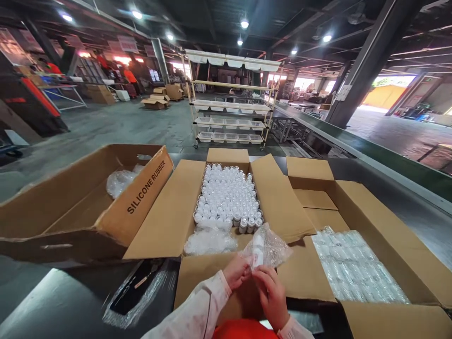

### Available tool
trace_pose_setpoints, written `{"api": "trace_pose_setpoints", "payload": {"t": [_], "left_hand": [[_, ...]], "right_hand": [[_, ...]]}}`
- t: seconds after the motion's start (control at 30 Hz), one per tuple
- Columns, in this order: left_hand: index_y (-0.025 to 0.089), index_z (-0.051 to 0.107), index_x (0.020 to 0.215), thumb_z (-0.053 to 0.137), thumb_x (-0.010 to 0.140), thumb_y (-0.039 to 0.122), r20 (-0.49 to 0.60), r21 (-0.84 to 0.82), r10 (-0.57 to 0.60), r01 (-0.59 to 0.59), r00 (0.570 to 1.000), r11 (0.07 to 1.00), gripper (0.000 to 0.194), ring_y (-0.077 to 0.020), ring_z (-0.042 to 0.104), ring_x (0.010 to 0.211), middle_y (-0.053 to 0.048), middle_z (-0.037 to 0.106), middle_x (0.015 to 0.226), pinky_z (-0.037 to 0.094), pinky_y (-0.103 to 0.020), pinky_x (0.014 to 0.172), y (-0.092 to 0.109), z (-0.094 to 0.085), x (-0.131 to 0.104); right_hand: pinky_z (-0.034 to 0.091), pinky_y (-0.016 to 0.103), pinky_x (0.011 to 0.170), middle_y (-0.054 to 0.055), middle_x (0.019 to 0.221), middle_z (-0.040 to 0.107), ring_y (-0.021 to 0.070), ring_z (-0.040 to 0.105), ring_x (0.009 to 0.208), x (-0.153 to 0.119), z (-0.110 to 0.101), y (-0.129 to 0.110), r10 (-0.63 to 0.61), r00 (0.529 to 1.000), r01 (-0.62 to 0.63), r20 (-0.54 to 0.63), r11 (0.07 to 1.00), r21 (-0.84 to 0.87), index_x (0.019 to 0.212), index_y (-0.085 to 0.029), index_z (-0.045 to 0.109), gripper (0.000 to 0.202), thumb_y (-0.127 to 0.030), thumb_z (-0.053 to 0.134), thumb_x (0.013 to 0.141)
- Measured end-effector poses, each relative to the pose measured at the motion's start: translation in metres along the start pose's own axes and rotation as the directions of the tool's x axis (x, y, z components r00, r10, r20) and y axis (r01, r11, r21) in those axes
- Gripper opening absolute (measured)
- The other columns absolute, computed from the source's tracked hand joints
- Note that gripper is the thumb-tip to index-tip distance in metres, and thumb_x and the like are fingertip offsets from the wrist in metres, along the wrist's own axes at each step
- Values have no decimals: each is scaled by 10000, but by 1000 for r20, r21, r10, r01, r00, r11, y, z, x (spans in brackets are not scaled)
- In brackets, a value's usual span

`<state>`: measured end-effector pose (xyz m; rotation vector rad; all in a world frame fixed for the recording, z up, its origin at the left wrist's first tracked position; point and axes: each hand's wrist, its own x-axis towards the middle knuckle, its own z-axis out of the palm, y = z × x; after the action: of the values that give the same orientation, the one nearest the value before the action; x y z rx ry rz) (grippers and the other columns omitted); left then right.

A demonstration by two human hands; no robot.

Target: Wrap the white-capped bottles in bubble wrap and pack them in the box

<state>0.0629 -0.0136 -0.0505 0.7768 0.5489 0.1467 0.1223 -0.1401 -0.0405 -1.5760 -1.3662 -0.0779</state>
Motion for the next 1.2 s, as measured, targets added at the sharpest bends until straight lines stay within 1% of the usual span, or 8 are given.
{"api": "trace_pose_setpoints", "payload": {"t": [0.27,0.53,0.77,0.9,0.97,1.03,1.1,1.2], "left_hand": [[155,450,561,618,663,145,-184,-286,-88,32,979,958,197,-27,279,335,71,386,401,106,-165,366,-1,-4,3],[137,581,673,742,564,207,-239,-420,90,-186,967,888,205,-76,521,562,21,592,637,404,-194,547,-10,-3,-5],[135,647,774,813,510,386,-220,-249,176,-230,959,941,400,-125,550,617,14,593,622,435,-251,624,-17,-18,1],[158,626,1016,859,438,234,-202,-123,193,-221,960,968,628,-154,601,755,-10,671,809,457,-285,769,-11,-24,-8],[167,585,1123,866,371,147,-100,78,229,-222,968,972,803,-186,616,834,-30,688,906,457,-327,851,0,-22,-17],[180,568,1169,861,366,122,82,298,262,-275,962,914,857,-223,619,918,-57,690,1009,445,-375,921,17,-17,-28],[185,582,1175,851,436,149,275,424,265,-364,924,830,787,-255,611,1002,-81,678,1099,432,-398,966,37,-8,-40],[182,587,1209,822,543,208,464,546,199,-456,863,703,707,-271,606,1046,-87,668,1151,460,-385,953,69,-1,-61]], "right_hand": [[549,299,772,53,911,679,179,648,863,1,6,12,97,992,-96,81,995,-9,988,-253,637,230,-153,457,886],[512,276,725,54,859,649,164,613,812,10,8,8,73,949,-114,308,987,117,895,-211,589,162,-150,439,896],[506,284,765,68,913,641,167,598,878,7,18,-17,36,907,-127,420,973,191,919,-206,621,221,-126,417,889],[496,313,821,58,977,667,186,613,907,29,-15,-22,106,804,-208,585,972,111,1052,-232,628,221,-191,539,855],[466,358,880,61,996,666,209,596,951,50,-37,-14,174,841,-223,512,974,34,1059,-241,634,235,-254,593,828],[388,436,984,104,1158,606,263,520,1101,70,-51,3,277,886,-286,373,958,-31,1161,-219,591,470,-337,709,722],[349,486,1009,147,1269,529,312,471,1162,80,-55,21,406,821,-454,402,891,25,1260,-177,516,838,-414,829,519],[452,418,858,117,1082,623,273,580,957,74,-46,39,415,564,-757,714,604,247,1193,-131,549,932,-518,845,398]]}}
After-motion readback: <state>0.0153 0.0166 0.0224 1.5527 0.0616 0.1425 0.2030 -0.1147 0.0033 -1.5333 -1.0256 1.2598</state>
